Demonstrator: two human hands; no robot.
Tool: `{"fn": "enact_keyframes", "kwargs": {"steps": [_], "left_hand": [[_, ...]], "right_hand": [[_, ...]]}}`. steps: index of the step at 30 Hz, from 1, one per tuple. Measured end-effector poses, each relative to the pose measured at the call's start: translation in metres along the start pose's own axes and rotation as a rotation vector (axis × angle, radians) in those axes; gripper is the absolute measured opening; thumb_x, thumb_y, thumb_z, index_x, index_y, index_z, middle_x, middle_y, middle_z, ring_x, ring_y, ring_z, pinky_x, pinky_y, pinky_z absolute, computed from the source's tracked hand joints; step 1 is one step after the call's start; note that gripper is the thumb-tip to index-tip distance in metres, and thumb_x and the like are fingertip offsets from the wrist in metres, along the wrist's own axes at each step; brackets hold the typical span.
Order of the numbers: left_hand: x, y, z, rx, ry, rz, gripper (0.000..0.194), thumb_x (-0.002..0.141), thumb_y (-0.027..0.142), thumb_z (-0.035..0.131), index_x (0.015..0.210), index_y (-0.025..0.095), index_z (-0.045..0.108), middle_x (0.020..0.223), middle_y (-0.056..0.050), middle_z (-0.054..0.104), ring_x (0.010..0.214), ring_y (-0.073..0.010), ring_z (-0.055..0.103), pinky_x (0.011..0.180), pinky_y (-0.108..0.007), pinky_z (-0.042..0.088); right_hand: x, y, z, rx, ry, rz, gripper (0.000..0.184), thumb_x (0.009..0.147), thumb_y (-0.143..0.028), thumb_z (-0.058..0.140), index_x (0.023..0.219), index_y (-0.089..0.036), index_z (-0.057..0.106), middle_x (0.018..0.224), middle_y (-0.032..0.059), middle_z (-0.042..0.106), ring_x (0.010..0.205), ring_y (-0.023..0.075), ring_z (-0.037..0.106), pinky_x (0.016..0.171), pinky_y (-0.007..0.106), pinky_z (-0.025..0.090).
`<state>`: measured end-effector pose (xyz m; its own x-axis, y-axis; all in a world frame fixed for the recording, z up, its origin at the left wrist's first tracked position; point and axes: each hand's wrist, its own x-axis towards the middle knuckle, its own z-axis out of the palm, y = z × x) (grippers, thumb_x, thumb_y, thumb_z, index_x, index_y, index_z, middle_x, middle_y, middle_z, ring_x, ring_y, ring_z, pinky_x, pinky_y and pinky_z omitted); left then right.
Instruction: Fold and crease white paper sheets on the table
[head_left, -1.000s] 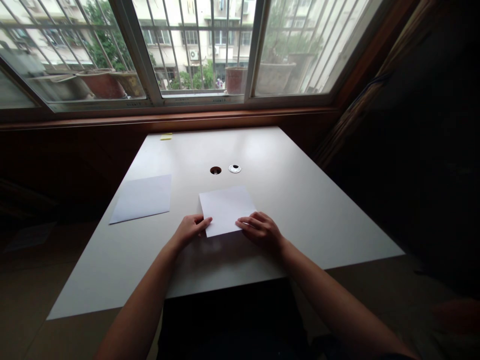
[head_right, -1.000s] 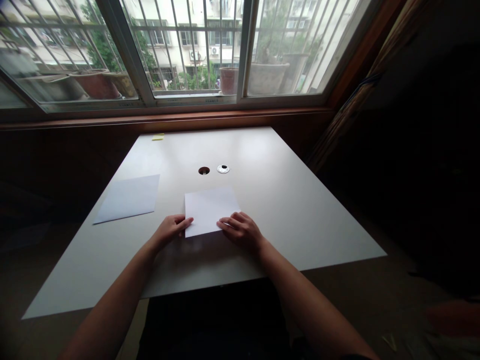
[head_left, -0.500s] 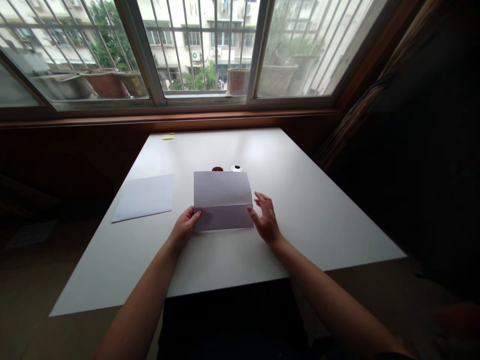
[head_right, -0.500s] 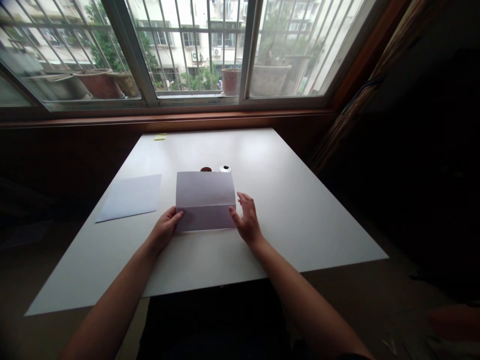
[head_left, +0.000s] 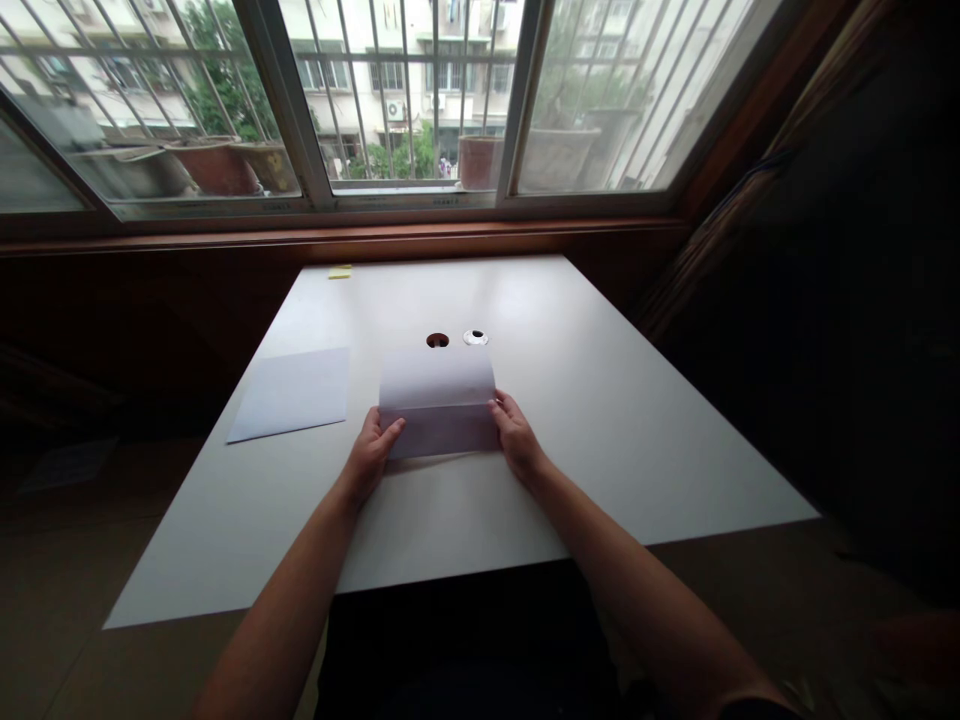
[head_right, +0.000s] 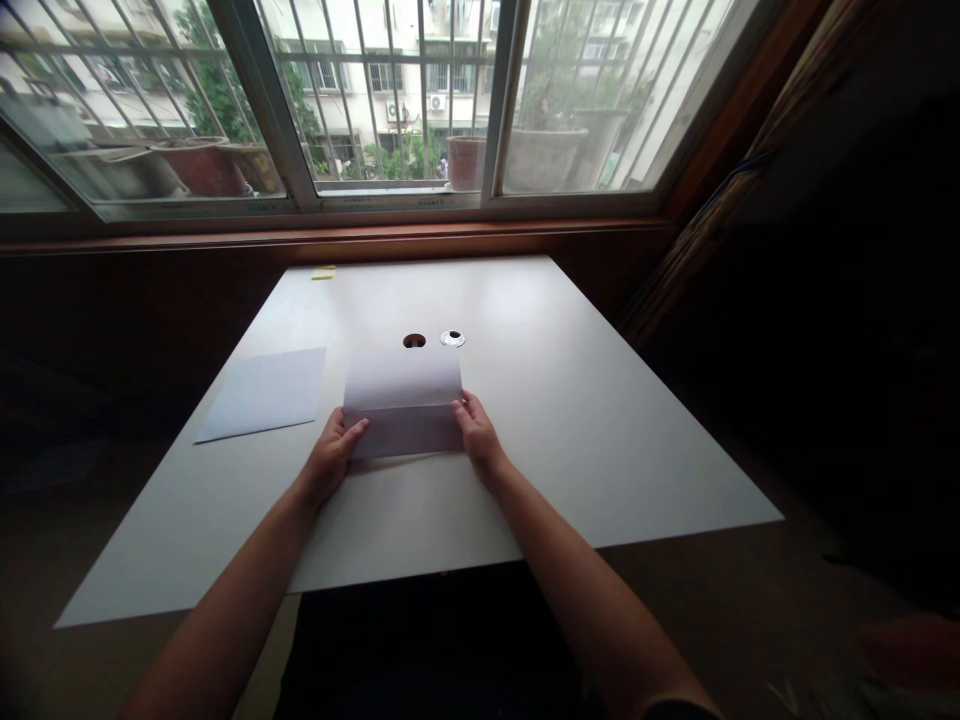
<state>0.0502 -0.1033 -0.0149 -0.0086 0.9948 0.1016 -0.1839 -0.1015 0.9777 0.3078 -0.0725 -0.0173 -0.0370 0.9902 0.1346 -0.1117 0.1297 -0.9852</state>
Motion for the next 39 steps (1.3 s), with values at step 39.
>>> {"fn": "enact_keyframes", "kwargs": {"steps": [39], "left_hand": [[-0.018, 0.032, 0.003, 1.084, -0.078, 0.862, 0.035, 0.082, 0.034, 0.078, 0.115, 0.036, 0.069, 0.139, -0.005, 0.052, 0.14, -0.0328, 0.034, 0.117, -0.06, 0.031]], "right_hand": [[0.001, 0.001, -0.009, -0.019, 0.181, 0.15, 0.069, 0.076, -0.044, 0.07, 0.137, -0.027, 0.041, 0.091, 0.0012, 0.071, 0.07, 0.0188, 0.065, 0.061, 0.03, 0.053]]}}
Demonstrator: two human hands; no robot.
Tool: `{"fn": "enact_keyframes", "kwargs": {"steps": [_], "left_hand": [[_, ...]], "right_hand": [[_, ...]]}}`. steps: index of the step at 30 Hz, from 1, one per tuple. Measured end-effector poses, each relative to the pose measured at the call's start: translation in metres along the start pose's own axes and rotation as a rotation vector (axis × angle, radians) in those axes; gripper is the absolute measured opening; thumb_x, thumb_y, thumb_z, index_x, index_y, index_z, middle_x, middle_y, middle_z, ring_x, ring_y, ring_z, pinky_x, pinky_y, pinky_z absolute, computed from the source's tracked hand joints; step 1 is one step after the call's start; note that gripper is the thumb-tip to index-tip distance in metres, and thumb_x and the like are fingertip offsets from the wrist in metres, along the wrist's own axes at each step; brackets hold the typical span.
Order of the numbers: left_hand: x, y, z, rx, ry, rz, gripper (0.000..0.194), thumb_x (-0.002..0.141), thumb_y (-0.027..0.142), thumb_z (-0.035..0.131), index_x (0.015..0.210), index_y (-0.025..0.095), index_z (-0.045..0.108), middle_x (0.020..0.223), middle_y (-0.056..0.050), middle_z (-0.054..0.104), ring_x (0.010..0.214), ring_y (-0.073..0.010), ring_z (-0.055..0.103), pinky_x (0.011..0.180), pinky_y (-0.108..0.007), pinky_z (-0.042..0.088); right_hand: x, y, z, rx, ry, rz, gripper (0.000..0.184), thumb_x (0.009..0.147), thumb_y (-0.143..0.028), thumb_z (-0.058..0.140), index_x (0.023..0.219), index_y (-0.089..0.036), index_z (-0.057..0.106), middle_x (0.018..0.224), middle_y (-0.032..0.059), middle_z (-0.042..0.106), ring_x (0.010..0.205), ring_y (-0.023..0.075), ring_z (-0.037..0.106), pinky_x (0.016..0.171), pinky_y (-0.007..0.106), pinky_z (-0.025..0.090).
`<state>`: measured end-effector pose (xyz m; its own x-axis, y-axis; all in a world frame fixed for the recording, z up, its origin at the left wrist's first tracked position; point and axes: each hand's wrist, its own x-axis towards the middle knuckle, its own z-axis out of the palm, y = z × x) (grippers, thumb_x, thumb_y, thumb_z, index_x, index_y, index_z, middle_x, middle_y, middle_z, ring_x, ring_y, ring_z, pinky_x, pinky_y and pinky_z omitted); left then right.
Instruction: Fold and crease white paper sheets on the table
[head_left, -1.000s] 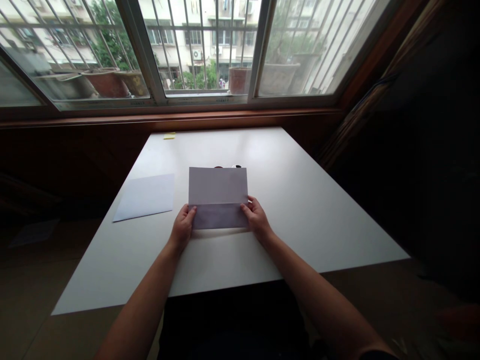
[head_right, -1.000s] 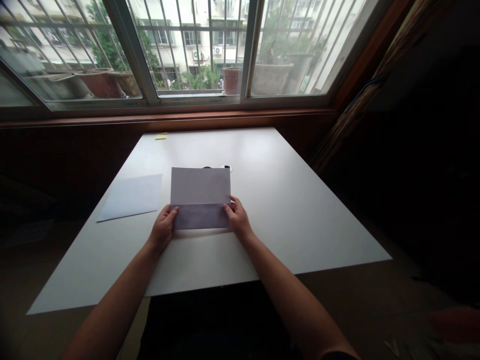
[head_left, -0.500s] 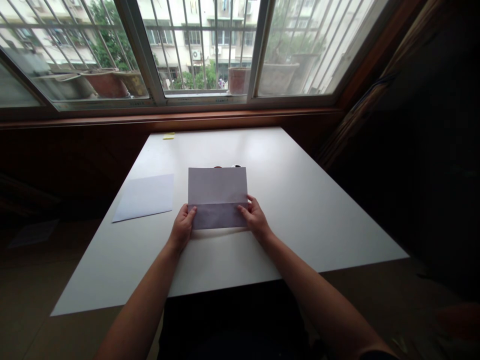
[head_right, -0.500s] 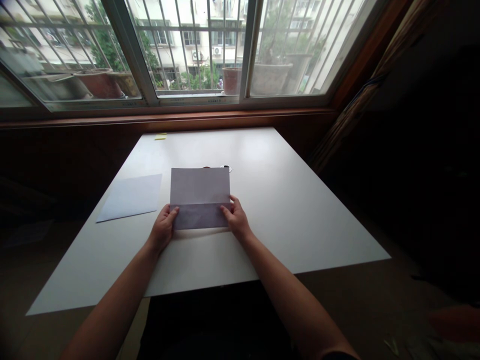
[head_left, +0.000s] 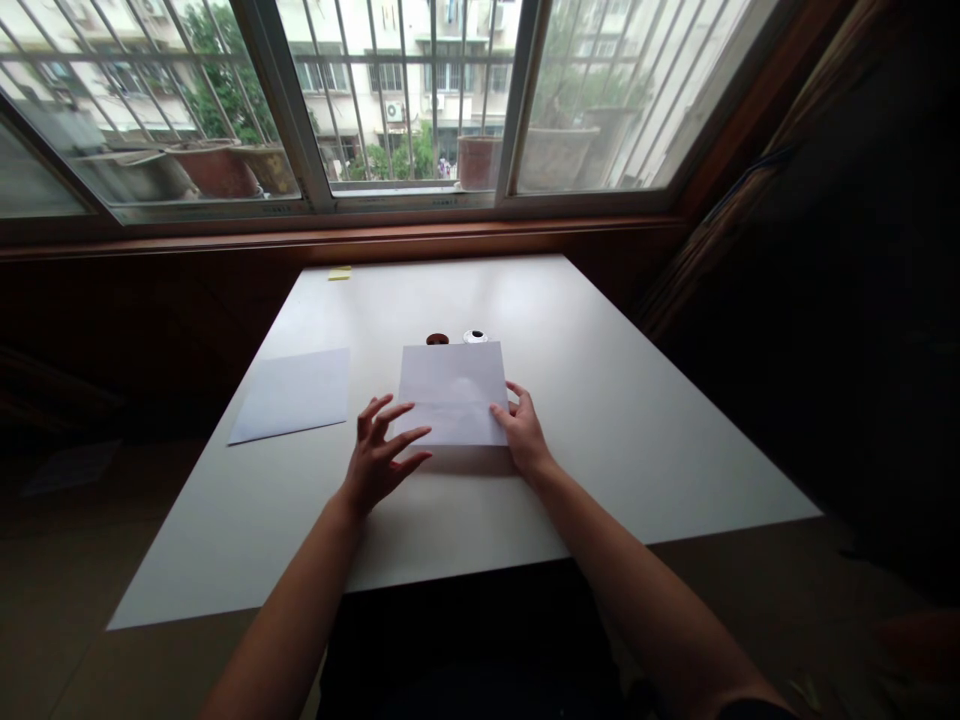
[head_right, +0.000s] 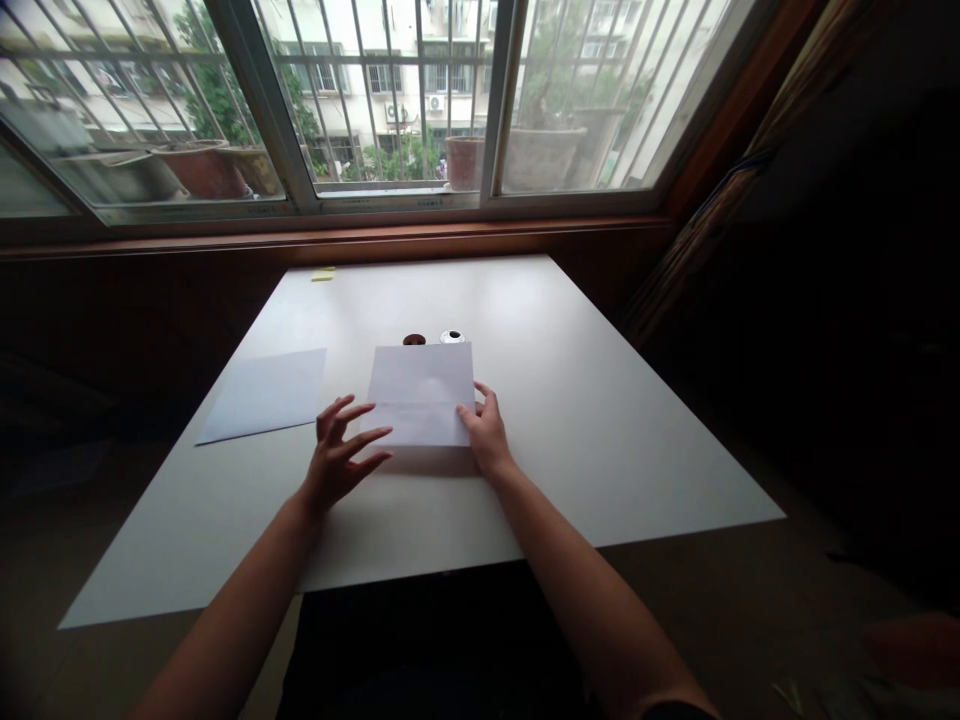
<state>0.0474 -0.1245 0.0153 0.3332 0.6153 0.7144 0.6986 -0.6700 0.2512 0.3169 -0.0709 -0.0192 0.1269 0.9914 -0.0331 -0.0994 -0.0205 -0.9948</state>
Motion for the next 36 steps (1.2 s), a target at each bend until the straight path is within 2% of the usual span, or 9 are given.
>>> {"fn": "enact_keyframes", "kwargs": {"steps": [5, 9, 15, 18, 21, 23, 25, 28, 36], "left_hand": [[0.001, 0.007, 0.009, 0.033, -0.089, 0.143, 0.03, 0.086, 0.023, 0.073, 0.112, 0.036, 0.07, 0.117, -0.001, 0.068, 0.128, -0.0277, 0.048, 0.117, -0.061, 0.03], [-0.001, 0.006, 0.01, -0.046, -0.084, 0.1, 0.027, 0.087, 0.017, 0.069, 0.106, 0.036, 0.071, 0.098, 0.0, 0.071, 0.111, -0.0252, 0.059, 0.114, -0.06, 0.034], [-0.001, 0.005, 0.009, -0.122, -0.073, 0.007, 0.022, 0.087, 0.02, 0.07, 0.103, 0.035, 0.072, 0.094, -0.002, 0.071, 0.101, -0.0249, 0.062, 0.109, -0.056, 0.039], [0.0, 0.006, 0.009, -0.102, -0.07, 0.008, 0.021, 0.087, 0.02, 0.069, 0.103, 0.034, 0.072, 0.094, -0.003, 0.071, 0.101, -0.0251, 0.061, 0.107, -0.054, 0.04], [0.0, 0.007, 0.011, -0.066, -0.074, 0.022, 0.02, 0.087, 0.021, 0.067, 0.103, 0.033, 0.072, 0.094, -0.003, 0.072, 0.101, -0.0258, 0.061, 0.106, -0.055, 0.042], [-0.001, 0.007, 0.013, -0.071, -0.074, 0.018, 0.02, 0.087, 0.021, 0.067, 0.103, 0.032, 0.072, 0.094, -0.003, 0.072, 0.101, -0.0259, 0.061, 0.106, -0.054, 0.042], [-0.002, 0.008, 0.015, -0.077, -0.079, 0.023, 0.021, 0.087, 0.02, 0.067, 0.104, 0.032, 0.072, 0.095, -0.004, 0.072, 0.102, -0.0259, 0.061, 0.106, -0.054, 0.042], [-0.004, 0.009, 0.017, -0.062, -0.087, 0.044, 0.024, 0.087, 0.019, 0.067, 0.106, 0.032, 0.071, 0.095, -0.004, 0.072, 0.102, -0.0256, 0.061, 0.105, -0.053, 0.042], [-0.003, 0.011, 0.017, 0.076, -0.086, 0.127, 0.026, 0.088, 0.018, 0.065, 0.109, 0.032, 0.07, 0.097, -0.003, 0.072, 0.099, -0.0252, 0.06, 0.103, -0.051, 0.044]], "right_hand": [[0.001, -0.006, -0.002, 0.035, -0.049, 0.083, 0.072, 0.074, -0.04, 0.071, 0.137, -0.025, 0.04, 0.087, 0.0002, 0.071, 0.067, 0.0183, 0.065, 0.059, 0.029, 0.052], [0.0, -0.011, -0.004, 0.024, -0.083, 0.122, 0.072, 0.073, -0.038, 0.073, 0.136, -0.025, 0.04, 0.087, 0.0008, 0.07, 0.066, 0.0187, 0.065, 0.057, 0.029, 0.051], [0.002, -0.005, -0.011, -0.12, -0.098, 0.052, 0.065, 0.08, -0.041, 0.068, 0.137, -0.024, 0.042, 0.093, 0.0024, 0.069, 0.075, 0.0203, 0.066, 0.065, 0.034, 0.054], [-0.002, -0.01, -0.015, -0.324, -0.005, -0.13, 0.053, 0.086, -0.042, 0.063, 0.133, -0.024, 0.049, 0.11, 0.0082, 0.064, 0.089, 0.0226, 0.065, 0.075, 0.038, 0.055], [-0.015, -0.025, -0.014, -0.59, 0.034, -0.494, 0.039, 0.091, -0.038, 0.06, 0.126, -0.023, 0.058, 0.124, 0.0127, 0.057, 0.109, 0.0274, 0.057, 0.087, 0.044, 0.052], [-0.028, -0.036, -0.009, -0.771, -0.068, -0.718, 0.023, 0.093, -0.033, 0.06, 0.113, -0.024, 0.066, 0.119, 0.0107, 0.06, 0.114, 0.0279, 0.053, 0.097, 0.047, 0.045], [-0.04, -0.042, -0.001, -0.902, -0.246, -0.876, 0.017, 0.093, -0.029, 0.06, 0.107, -0.025, 0.069, 0.113, 0.0086, 0.065, 0.112, 0.027, 0.053, 0.096, 0.045, 0.043], [-0.052, -0.042, 0.013, -1.015, -0.393, -1.008, 0.015, 0.094, -0.025, 0.06, 0.107, -0.025, 0.069, 0.108, 0.007, 0.068, 0.108, 0.0256, 0.053, 0.092, 0.043, 0.041], [-0.051, -0.036, 0.034, -1.089, -0.397, -1.127, 0.012, 0.096, -0.021, 0.056, 0.099, -0.022, 0.068, 0.1, 0.0051, 0.07, 0.093, 0.0216, 0.055, 0.084, 0.039, 0.04]]}}
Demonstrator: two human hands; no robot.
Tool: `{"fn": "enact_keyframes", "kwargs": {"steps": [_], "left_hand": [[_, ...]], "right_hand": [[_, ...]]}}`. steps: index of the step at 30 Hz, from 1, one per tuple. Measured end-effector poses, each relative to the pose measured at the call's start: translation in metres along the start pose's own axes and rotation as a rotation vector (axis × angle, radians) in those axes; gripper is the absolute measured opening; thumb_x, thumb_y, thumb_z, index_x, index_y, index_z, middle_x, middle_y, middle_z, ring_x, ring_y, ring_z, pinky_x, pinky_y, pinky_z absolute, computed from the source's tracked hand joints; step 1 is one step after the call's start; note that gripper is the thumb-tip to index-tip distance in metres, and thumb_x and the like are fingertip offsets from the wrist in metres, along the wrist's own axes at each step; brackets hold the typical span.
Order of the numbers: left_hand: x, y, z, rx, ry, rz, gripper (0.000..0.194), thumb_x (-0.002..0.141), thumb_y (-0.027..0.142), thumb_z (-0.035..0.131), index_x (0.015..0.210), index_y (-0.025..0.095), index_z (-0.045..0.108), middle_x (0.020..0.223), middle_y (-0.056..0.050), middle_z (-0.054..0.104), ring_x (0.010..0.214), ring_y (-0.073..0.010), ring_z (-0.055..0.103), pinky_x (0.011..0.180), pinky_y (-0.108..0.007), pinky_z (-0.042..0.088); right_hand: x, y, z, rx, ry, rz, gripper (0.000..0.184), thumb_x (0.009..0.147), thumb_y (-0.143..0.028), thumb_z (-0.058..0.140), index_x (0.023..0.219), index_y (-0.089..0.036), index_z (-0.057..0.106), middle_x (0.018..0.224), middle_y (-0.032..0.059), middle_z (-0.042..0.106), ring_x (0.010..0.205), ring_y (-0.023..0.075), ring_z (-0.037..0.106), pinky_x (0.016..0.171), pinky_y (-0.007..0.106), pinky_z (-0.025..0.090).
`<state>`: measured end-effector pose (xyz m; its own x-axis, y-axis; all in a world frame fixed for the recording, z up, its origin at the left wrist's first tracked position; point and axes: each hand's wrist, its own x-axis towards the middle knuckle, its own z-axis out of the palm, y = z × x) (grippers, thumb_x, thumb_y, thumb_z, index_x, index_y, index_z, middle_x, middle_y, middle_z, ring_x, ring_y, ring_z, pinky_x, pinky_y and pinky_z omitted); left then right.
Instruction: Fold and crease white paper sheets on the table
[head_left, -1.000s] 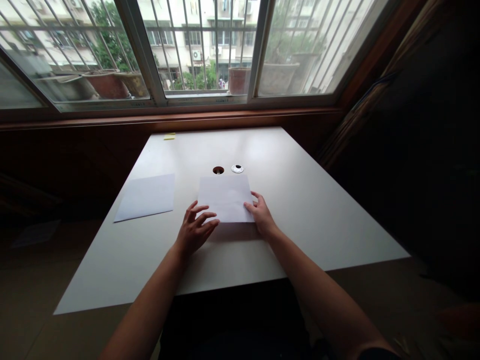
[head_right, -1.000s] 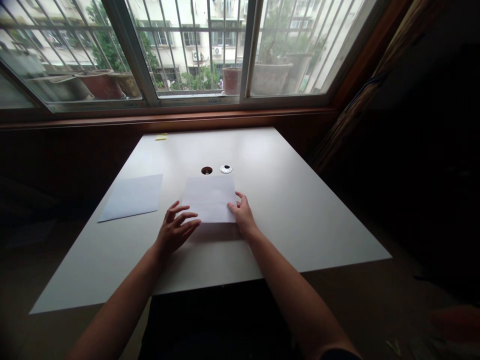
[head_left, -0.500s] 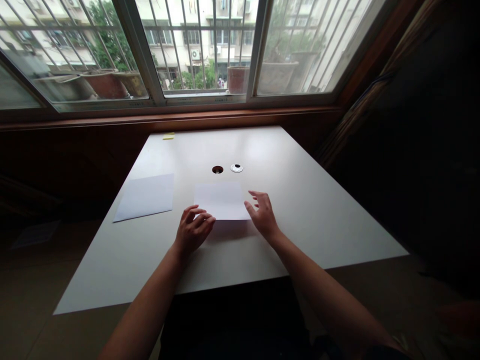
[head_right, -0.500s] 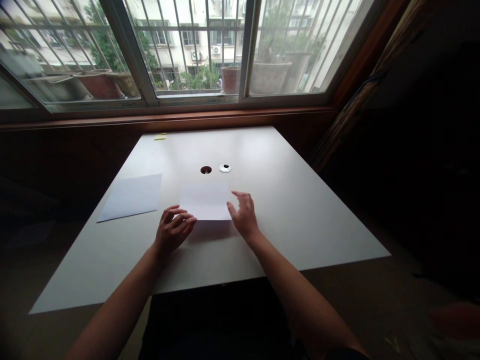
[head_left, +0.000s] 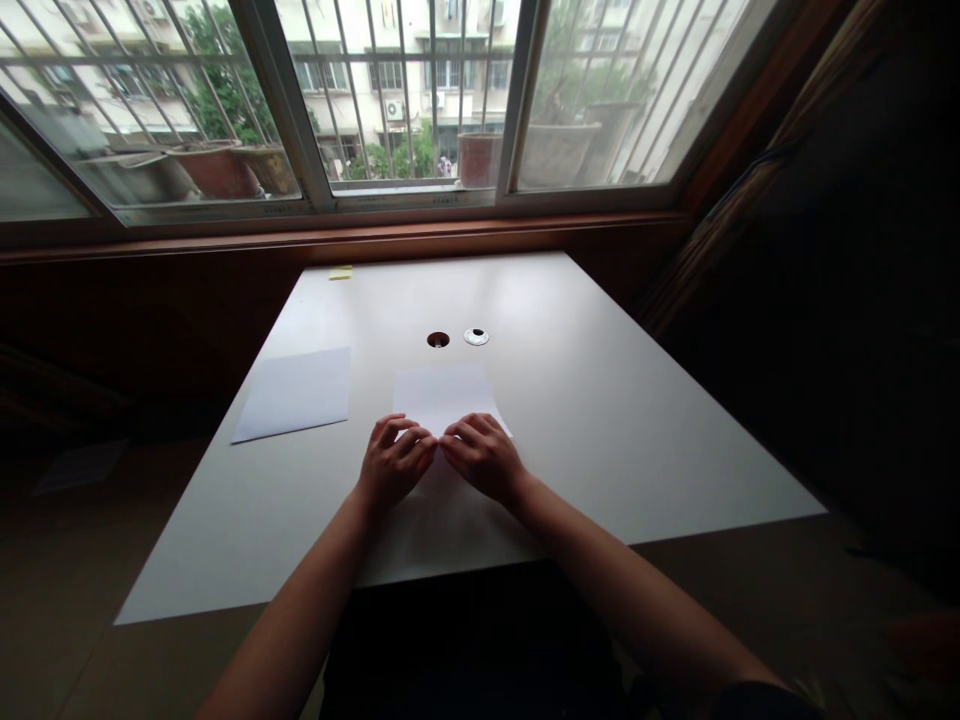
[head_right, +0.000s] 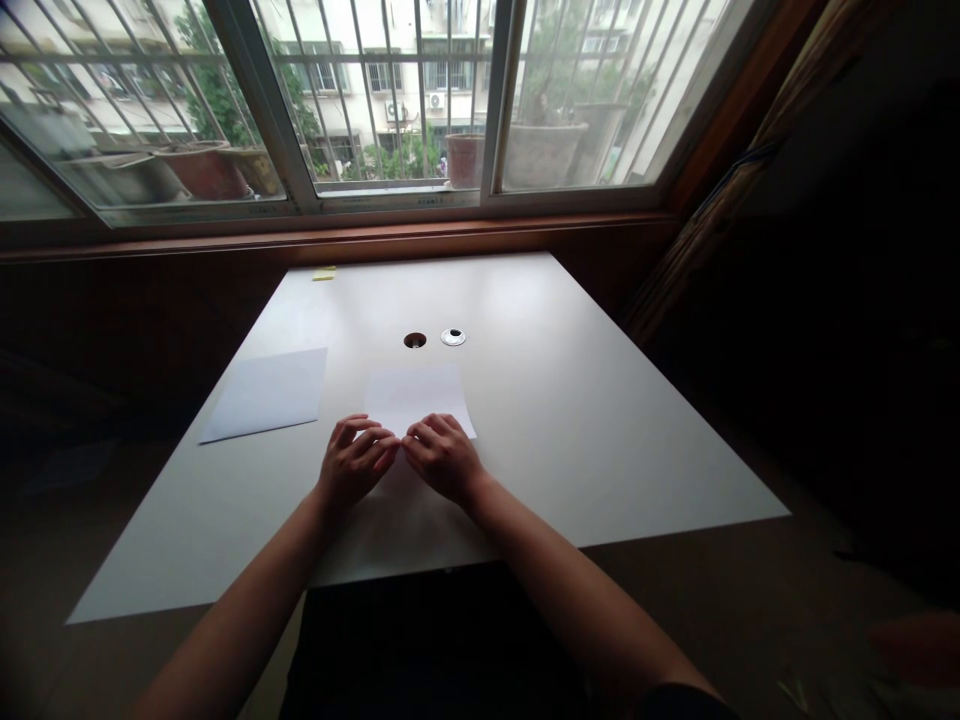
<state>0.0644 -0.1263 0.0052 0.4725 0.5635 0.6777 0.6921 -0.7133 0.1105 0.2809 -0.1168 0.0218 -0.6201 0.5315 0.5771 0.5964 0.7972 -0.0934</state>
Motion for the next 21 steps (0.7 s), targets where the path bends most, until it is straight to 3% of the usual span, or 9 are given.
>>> {"fn": "enact_keyframes", "kwargs": {"steps": [10, 21], "left_hand": [[-0.002, 0.0, 0.001, -0.07, -0.02, -0.009, 0.024, 0.087, 0.016, 0.065, 0.105, 0.032, 0.07, 0.096, -0.002, 0.072, 0.101, -0.0256, 0.059, 0.102, -0.05, 0.042], [-0.005, -0.01, -0.001, -0.114, 0.006, -0.072, 0.022, 0.086, 0.017, 0.066, 0.102, 0.032, 0.071, 0.093, -0.003, 0.071, 0.1, -0.0255, 0.06, 0.1, -0.049, 0.043]], "right_hand": [[-0.006, 0.007, -0.002, -0.001, -0.011, -0.05, 0.014, 0.096, -0.021, 0.056, 0.1, -0.023, 0.069, 0.097, 0.0047, 0.07, 0.092, 0.0211, 0.056, 0.086, 0.039, 0.041], [-0.066, 0.077, -0.039, -0.021, -0.02, 0.099, 0.018, 0.093, -0.018, 0.056, 0.098, -0.026, 0.071, 0.097, 0.0054, 0.07, 0.091, 0.0224, 0.059, 0.09, 0.042, 0.041]]}}
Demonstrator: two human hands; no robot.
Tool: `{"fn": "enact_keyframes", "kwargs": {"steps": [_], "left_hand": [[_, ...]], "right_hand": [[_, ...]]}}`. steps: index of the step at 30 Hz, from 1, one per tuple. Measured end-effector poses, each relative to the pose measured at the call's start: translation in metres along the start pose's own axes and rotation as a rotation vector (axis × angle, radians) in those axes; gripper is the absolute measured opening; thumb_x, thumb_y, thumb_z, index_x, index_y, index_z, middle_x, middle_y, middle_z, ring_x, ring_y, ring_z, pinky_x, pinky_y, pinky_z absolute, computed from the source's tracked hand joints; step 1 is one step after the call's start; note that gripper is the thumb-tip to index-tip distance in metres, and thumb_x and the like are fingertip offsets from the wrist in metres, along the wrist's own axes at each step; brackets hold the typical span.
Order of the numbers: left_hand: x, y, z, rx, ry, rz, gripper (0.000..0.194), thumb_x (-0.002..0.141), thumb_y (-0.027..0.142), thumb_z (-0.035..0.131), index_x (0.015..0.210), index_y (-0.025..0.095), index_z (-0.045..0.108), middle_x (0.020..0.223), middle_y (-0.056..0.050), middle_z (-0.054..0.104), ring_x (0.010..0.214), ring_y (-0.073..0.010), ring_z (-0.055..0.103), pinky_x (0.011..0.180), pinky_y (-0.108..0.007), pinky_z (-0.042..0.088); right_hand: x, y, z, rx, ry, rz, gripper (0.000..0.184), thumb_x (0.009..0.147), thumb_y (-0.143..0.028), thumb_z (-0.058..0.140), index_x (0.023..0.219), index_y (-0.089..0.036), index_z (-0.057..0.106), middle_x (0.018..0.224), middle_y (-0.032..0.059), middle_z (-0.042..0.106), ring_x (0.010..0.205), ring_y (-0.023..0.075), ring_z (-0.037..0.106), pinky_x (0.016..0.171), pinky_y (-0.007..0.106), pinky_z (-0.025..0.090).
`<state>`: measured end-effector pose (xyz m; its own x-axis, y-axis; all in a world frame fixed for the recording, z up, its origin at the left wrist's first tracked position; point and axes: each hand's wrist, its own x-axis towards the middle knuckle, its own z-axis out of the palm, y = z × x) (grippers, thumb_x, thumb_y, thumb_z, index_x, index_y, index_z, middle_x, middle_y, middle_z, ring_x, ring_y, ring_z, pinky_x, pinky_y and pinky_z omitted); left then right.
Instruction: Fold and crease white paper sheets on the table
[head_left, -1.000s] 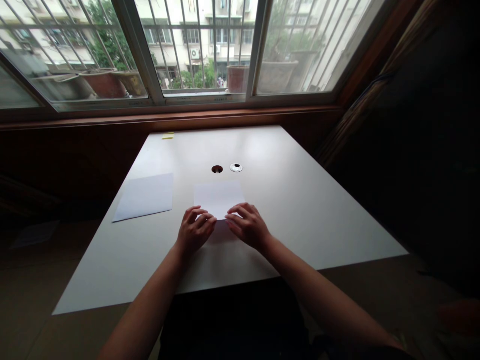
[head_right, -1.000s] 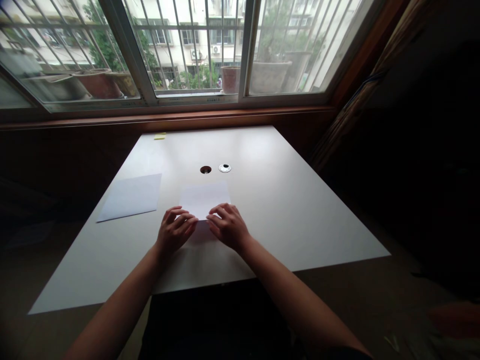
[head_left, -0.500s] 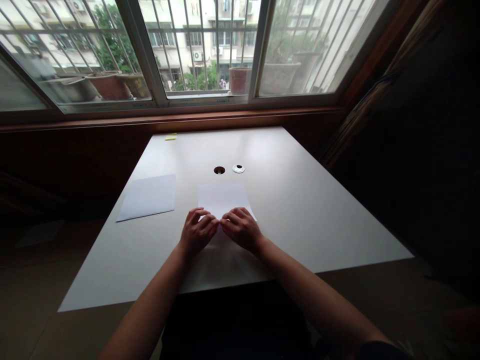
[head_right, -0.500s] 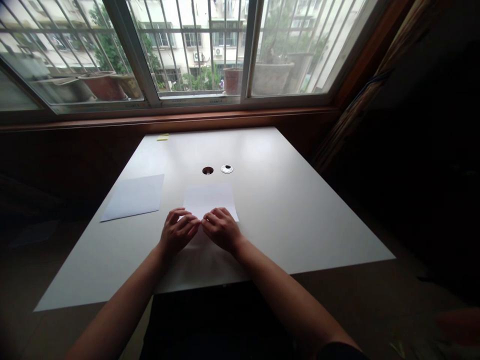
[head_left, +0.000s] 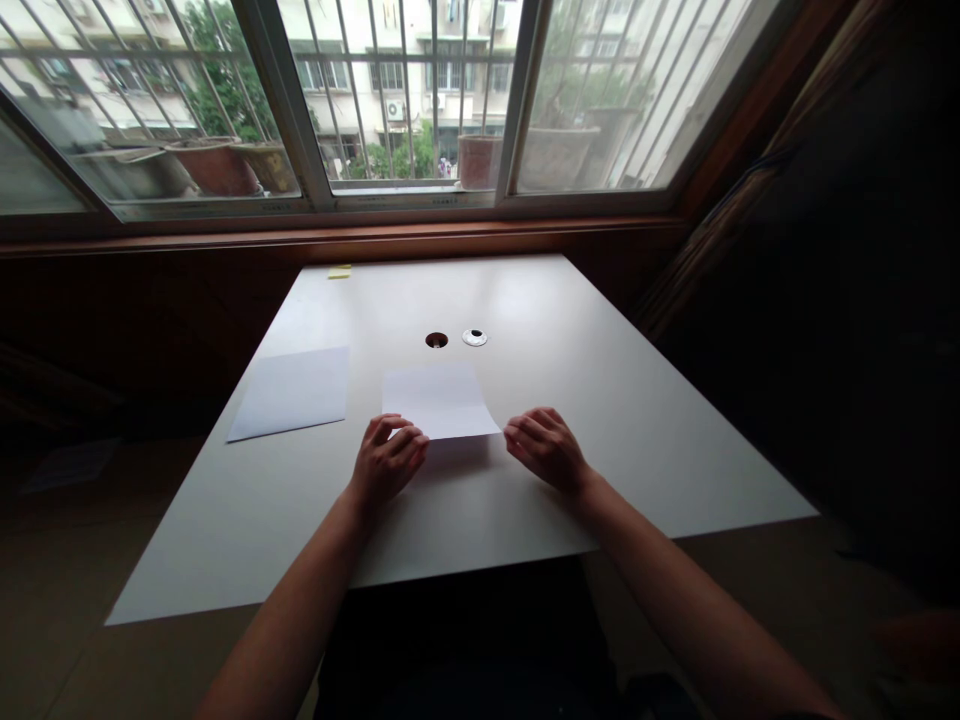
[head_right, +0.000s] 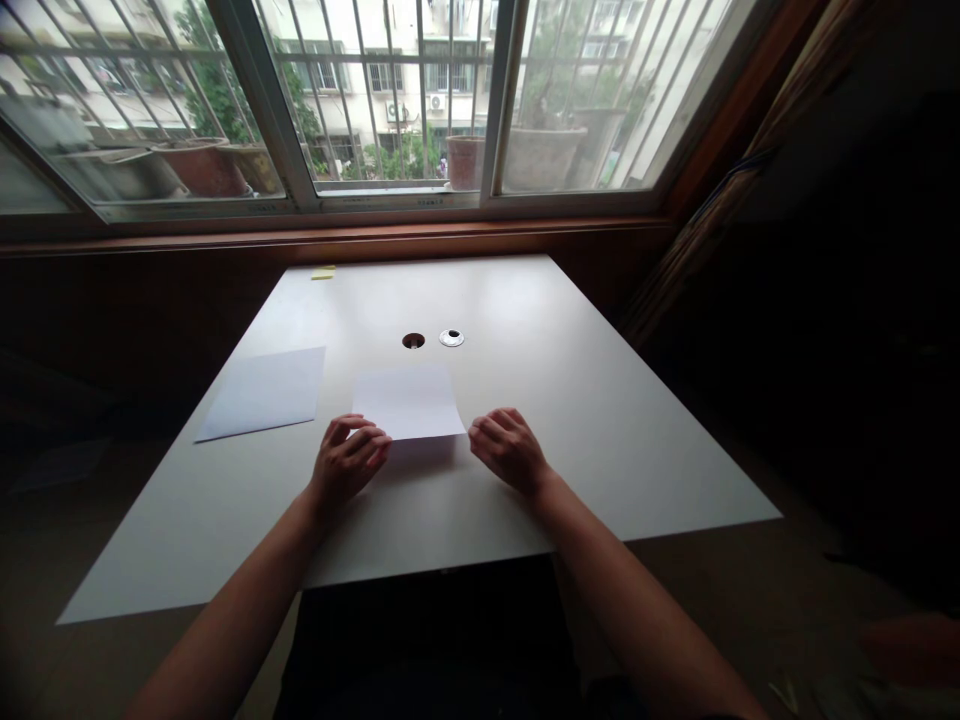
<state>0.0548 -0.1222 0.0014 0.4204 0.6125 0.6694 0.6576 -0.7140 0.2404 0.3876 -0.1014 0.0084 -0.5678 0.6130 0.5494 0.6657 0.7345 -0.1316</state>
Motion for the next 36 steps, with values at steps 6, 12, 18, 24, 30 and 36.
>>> {"fn": "enact_keyframes", "kwargs": {"steps": [6, 12, 18, 24, 30, 36], "left_hand": [[0.001, -0.001, 0.0, 0.036, -0.019, 0.005, 0.022, 0.087, 0.016, 0.065, 0.102, 0.031, 0.07, 0.094, -0.003, 0.072, 0.101, -0.0264, 0.058, 0.098, -0.048, 0.042], [0.003, 0.001, 0.001, 0.045, -0.053, 0.029, 0.02, 0.088, 0.017, 0.063, 0.101, 0.03, 0.07, 0.095, -0.003, 0.071, 0.101, -0.026, 0.058, 0.097, -0.047, 0.042], [0.002, 0.003, 0.0, 0.103, -0.047, 0.064, 0.02, 0.088, 0.017, 0.063, 0.103, 0.029, 0.07, 0.096, -0.004, 0.071, 0.1, -0.0257, 0.059, 0.095, -0.047, 0.044], [0.005, 0.013, 0.0, 0.218, -0.027, 0.149, 0.018, 0.087, 0.015, 0.067, 0.101, 0.026, 0.068, 0.096, -0.003, 0.071, 0.101, -0.0234, 0.059, 0.1, -0.046, 0.045], [0.007, 0.024, 0.009, 0.278, -0.018, 0.176, 0.019, 0.088, 0.014, 0.067, 0.103, 0.026, 0.067, 0.097, -0.003, 0.07, 0.101, -0.022, 0.059, 0.102, -0.047, 0.045], [0.01, 0.029, 0.012, 0.274, -0.023, 0.174, 0.015, 0.088, 0.015, 0.066, 0.101, 0.024, 0.067, 0.095, -0.002, 0.07, 0.099, -0.0218, 0.06, 0.102, -0.046, 0.046]], "right_hand": [[-0.017, 0.023, -0.007, -0.098, 0.097, 0.147, 0.016, 0.093, -0.019, 0.056, 0.095, -0.025, 0.071, 0.098, 0.007, 0.071, 0.088, 0.0242, 0.059, 0.086, 0.043, 0.042], [0.002, -0.011, 0.012, 0.029, 0.0, 0.03, 0.028, 0.096, -0.026, 0.058, 0.123, -0.028, 0.065, 0.117, 0.0062, 0.069, 0.101, 0.0251, 0.059, 0.093, 0.044, 0.042], [0.031, -0.039, 0.031, 0.014, -0.023, -0.133, 0.027, 0.097, -0.027, 0.058, 0.122, -0.028, 0.065, 0.116, 0.005, 0.07, 0.1, 0.0238, 0.057, 0.089, 0.042, 0.042], [0.042, -0.05, 0.046, -0.063, 0.046, -0.263, 0.018, 0.096, -0.017, 0.056, 0.107, -0.022, 0.069, 0.101, 0.0054, 0.07, 0.089, 0.0201, 0.056, 0.082, 0.038, 0.042], [0.042, -0.053, 0.046, -0.107, 0.072, -0.299, 0.016, 0.094, -0.016, 0.058, 0.105, -0.02, 0.069, 0.1, 0.006, 0.069, 0.087, 0.0196, 0.055, 0.079, 0.038, 0.043], [0.043, -0.054, 0.045, -0.108, 0.075, -0.332, 0.016, 0.094, -0.014, 0.058, 0.103, -0.02, 0.07, 0.098, 0.0051, 0.069, 0.085, 0.019, 0.054, 0.077, 0.037, 0.043]]}}
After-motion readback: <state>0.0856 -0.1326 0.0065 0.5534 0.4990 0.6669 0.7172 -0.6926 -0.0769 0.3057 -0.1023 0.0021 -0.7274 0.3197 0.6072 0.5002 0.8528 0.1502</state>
